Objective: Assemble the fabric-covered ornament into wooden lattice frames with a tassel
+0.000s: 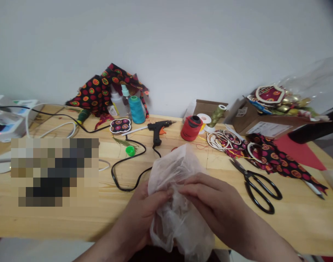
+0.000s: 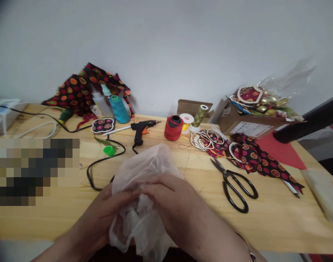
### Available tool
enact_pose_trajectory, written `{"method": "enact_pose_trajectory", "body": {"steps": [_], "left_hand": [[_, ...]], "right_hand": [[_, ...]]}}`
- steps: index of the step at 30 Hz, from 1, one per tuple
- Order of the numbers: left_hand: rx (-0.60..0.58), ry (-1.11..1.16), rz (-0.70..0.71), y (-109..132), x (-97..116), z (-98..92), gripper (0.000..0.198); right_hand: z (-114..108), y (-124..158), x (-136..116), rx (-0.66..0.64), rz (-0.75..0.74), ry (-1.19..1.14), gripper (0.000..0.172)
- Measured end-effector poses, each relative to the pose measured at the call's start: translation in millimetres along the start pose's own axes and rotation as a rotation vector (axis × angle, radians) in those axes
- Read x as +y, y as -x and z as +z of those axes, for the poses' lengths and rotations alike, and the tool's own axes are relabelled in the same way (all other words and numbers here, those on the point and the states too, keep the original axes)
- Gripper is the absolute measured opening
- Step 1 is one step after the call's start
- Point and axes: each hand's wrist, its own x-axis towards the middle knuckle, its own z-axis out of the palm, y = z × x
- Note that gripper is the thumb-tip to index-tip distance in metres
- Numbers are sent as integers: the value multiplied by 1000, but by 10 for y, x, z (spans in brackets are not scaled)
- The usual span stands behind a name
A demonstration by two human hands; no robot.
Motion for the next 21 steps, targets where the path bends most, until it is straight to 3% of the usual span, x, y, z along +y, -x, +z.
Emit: {"method": "enact_pose_trajectory", "body": {"steps": [5,10,15,21], "left_hand": [[-1,2,-3,6,-9,-12,23],[0,17,-11,20,-3,1,32],[-5,12,-19,7,-20,12,30],[-2,37,-35,-8,-30,1,30]], "right_hand": [[47,26,65,-89,89,-17,18],[94,102,131,-144,86,27,22],[183,165,93,-153,45,352,27],[348,161,-40,-53,-124,714,19]]}}
